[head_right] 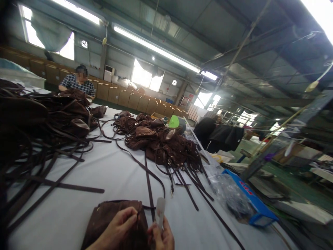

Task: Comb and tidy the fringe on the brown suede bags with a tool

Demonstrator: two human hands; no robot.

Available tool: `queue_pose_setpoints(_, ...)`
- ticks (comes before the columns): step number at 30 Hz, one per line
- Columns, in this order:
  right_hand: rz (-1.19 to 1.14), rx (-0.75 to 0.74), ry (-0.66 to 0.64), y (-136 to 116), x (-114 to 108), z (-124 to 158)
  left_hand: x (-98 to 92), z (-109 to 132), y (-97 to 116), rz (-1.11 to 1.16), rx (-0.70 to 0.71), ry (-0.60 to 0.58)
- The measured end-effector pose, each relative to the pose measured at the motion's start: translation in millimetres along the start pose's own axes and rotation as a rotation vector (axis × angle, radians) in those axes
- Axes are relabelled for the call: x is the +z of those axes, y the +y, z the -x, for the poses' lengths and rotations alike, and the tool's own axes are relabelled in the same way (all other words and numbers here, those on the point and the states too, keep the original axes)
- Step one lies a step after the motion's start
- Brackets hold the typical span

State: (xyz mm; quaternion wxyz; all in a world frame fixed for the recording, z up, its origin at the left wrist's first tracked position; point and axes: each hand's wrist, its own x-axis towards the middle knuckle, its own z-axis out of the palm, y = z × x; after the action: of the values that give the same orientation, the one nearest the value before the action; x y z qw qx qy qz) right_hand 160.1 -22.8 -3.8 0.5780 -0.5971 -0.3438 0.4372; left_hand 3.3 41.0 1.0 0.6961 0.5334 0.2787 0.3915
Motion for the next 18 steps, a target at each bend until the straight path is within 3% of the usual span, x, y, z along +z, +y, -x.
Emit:
queue_pose_setpoints(4,0.06,-0.108,-0.057,-9,23,10,1.5,5,3,0.085,-0.012,-0.004)
queue_pose_setpoints(9,0.015,-0.114,-0.103,4,44,18,-0.3,7,0,0.043,-0.018,0.029)
queue_pose_setpoints(11,-0.035,-0.059,-0.075,5,38,18,-2.6,6,-3,0.125,-0.058,0.039)
queue_pose_setpoints(15,-0.104,0.048,0.135,3,11,15,-6.3,10,0,0.26,-0.103,0.09)
queue_pose_setpoints(18,-0.15,0.052,0.289,8,-13,14,-11.0,19,18,0.141,-0.129,-0.022)
